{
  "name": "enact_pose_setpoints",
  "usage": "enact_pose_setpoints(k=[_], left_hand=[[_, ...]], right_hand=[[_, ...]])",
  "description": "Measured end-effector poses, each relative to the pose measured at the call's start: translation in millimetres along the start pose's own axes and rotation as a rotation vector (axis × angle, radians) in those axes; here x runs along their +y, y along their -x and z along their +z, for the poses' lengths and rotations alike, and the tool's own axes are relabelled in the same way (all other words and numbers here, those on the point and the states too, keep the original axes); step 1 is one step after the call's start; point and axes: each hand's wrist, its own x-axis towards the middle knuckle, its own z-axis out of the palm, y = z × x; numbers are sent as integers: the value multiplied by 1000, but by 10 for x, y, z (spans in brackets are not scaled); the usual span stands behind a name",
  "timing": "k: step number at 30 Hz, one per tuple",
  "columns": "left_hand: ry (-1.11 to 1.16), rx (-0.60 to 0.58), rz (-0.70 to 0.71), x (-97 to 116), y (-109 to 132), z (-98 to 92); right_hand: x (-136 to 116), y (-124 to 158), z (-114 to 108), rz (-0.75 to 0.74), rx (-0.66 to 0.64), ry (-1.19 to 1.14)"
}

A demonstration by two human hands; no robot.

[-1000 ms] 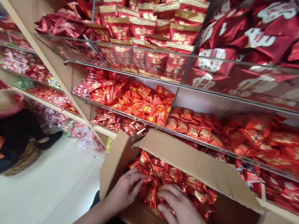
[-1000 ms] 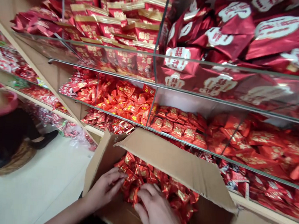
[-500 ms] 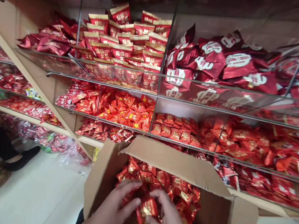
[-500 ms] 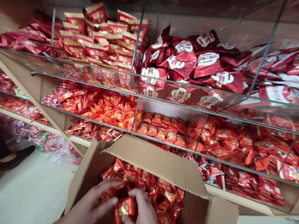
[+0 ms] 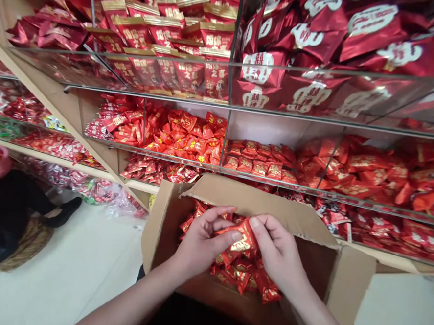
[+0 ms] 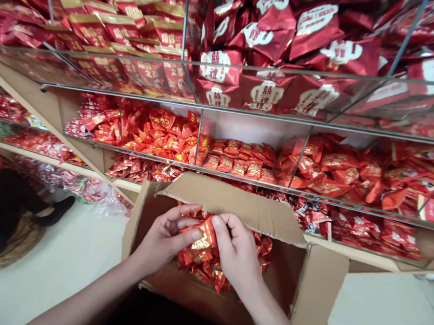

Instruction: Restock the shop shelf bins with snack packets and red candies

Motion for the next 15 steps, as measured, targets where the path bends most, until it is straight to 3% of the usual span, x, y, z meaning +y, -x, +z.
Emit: enact_pose_setpoints(k=[3,7,12,15], left_hand=[[72,32,-15,-38,-23,37],[157,-22,-83,-115,-13,45],[164,31,-43,-144,-11,-29],[154,4,-40,-121,-44,-81]], right_hand=[[32,-33,42,71,44,-96],[32,-49,52,25,146,-64],[47,-1,26,22,-10,-181],[84,0,19,93,-19,-276]])
